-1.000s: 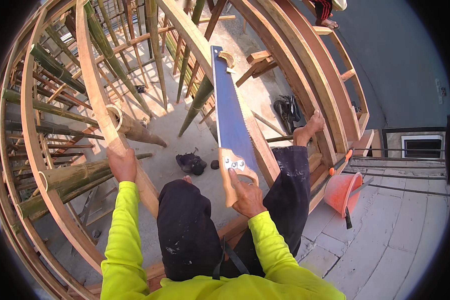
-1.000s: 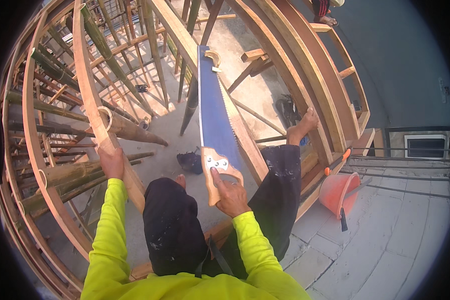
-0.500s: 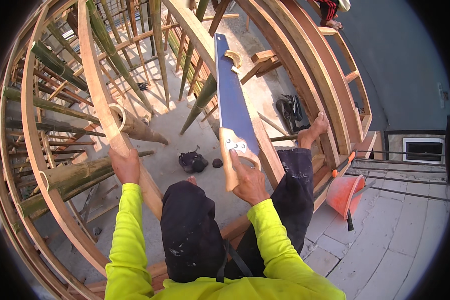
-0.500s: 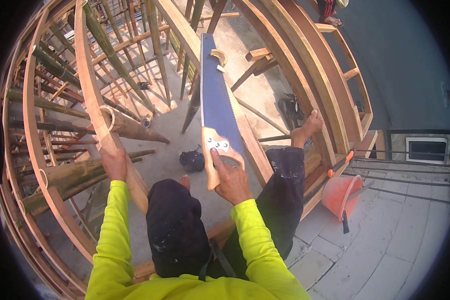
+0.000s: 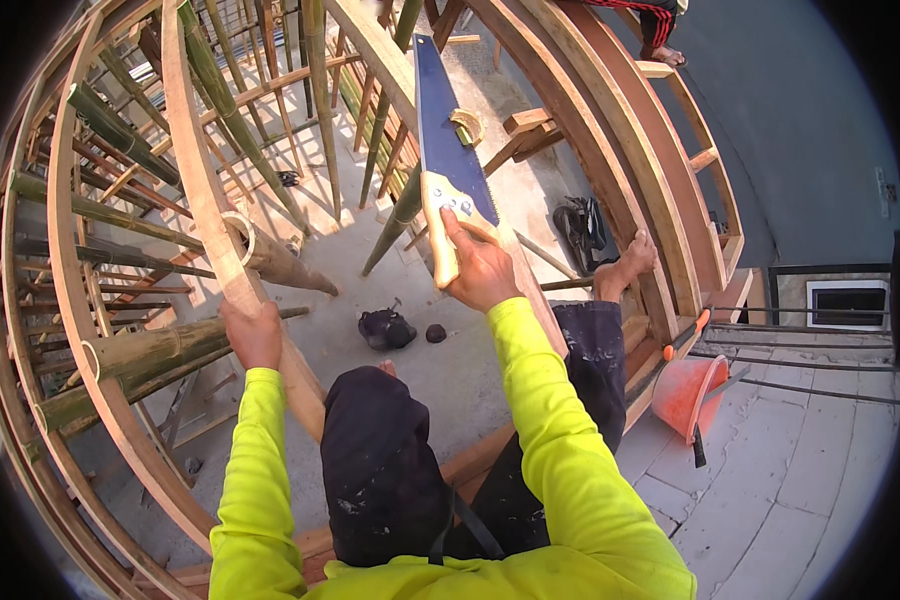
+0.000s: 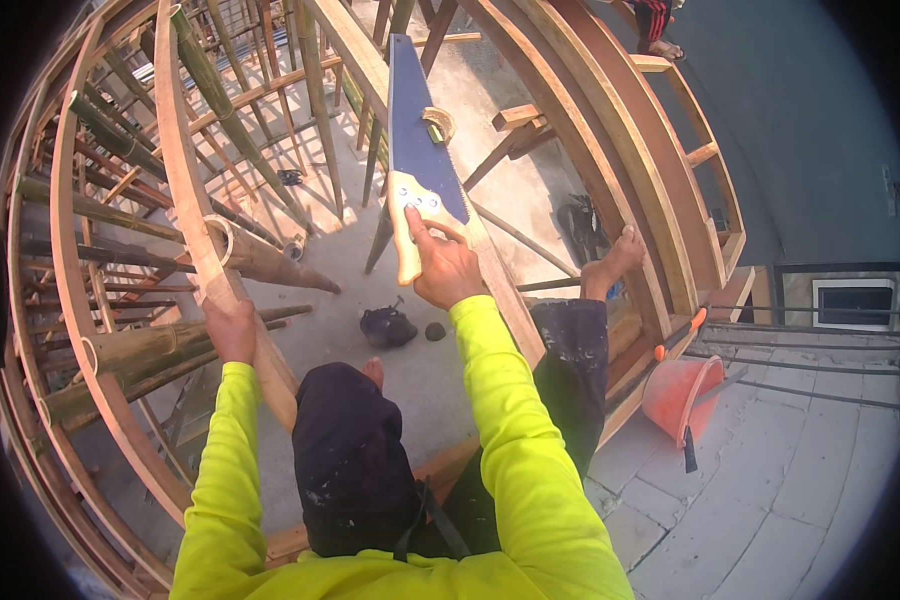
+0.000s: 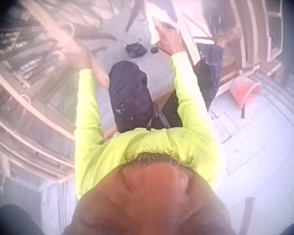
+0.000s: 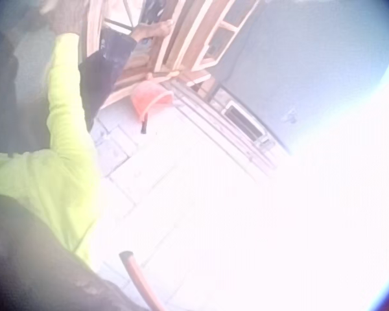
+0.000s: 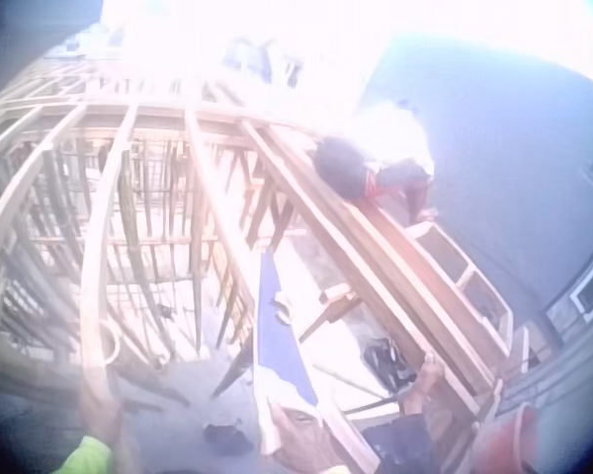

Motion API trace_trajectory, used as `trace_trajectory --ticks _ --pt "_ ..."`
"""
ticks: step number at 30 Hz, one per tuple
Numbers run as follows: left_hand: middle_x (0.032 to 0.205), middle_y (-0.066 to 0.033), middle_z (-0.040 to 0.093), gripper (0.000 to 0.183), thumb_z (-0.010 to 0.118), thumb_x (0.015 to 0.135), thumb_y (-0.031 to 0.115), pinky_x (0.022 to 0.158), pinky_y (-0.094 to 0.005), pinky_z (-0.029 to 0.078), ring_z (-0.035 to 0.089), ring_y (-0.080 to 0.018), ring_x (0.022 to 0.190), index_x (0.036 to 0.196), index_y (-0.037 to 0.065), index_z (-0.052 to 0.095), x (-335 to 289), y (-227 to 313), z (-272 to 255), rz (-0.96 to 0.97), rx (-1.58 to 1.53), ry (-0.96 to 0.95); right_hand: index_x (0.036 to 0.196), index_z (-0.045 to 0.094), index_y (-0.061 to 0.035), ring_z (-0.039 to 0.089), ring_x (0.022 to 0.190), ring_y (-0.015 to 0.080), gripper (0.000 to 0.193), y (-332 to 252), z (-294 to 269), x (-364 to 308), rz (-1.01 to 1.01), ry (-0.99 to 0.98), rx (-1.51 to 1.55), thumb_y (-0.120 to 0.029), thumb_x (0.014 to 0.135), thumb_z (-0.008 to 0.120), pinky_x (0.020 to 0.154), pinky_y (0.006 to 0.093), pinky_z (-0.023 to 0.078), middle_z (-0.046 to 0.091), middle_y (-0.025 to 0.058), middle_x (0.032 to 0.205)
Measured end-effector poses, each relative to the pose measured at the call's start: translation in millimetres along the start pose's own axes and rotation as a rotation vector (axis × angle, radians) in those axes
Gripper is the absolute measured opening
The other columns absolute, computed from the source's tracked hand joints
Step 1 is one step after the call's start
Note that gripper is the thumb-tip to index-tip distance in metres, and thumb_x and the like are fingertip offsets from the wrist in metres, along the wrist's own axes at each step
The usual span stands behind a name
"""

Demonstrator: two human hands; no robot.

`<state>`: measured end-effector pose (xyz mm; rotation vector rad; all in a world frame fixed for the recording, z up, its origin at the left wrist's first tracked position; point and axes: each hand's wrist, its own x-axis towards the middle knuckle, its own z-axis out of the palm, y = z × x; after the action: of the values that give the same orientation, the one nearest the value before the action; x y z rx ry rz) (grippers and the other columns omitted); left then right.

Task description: The person assembles a curved bamboo framework by cutting bamboo poles with a hand saw, hammering them into place, and securing joints with a hammer and pliers. The person works on a partially built dome-like structure on a concrete floor.

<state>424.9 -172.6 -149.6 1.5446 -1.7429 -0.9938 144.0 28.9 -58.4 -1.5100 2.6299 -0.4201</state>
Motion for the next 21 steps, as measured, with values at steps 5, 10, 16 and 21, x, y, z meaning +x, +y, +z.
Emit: trace_trajectory --ticks 5,10,16,21 --pt "0.108 -0.0286 0.066 0.059 0.071 0.076 0.018 0.092 -0.0454 0.05 0.065 -0.0448 0.101 0.125 -0.005 0.049 1.7 -6.3 -7.4 -0.067 -0.002 0.013 0.156 0.035 -0.018 0.069 0.083 0.0361 0.094 -20.1 7.5 -54.1 0.123 -0.196 0.022 -0.013 0.072 0.076 0.077 0.0477 0.053 0.07 0.0174 0.093" --pt "0.108 -0.0289 0.066 0.058 0.07 0.077 0.017 0.092 -0.0446 0.05 0.065 -0.0445 0.101 0.126 -0.005 0.049 -4.3 -4.3 -13.4 0.017 0.074 0.047 0.156 0.036 -0.0178 0.069 0.076 0.0318 0.099 -23.0 7.7 -130.8 0.016 -0.069 -0.001 -0.012 0.067 0.079 0.081 0.0444 0.053 0.067 0.011 0.077" --pt "0.109 -0.028 0.066 0.059 0.07 0.077 0.017 0.092 -0.0443 0.05 0.066 -0.0417 0.1 0.127 -0.005 0.049 0.8 -13.6 -7.3 -0.031 0.034 -0.028 0.159 0.028 -0.0193 0.068 0.075 0.0333 0.102 -20.3 10.3 -86.8 0.032 -0.11 -0.027 -0.012 0.068 0.076 0.073 0.0428 0.053 0.068 0.0118 0.085" --pt "0.111 -0.0279 0.066 0.057 0.07 0.077 0.017 0.092 -0.0433 0.05 0.066 -0.0408 0.102 0.126 -0.005 0.05 2.7 -9.8 -18.3 -0.027 0.015 0.028 0.153 0.042 -0.0134 0.071 0.078 0.0307 0.095 -51.3 -11.2 -155.1 -0.01 -0.05 0.031 -0.012 0.066 0.079 0.077 0.0408 0.054 0.07 0.0135 0.078"
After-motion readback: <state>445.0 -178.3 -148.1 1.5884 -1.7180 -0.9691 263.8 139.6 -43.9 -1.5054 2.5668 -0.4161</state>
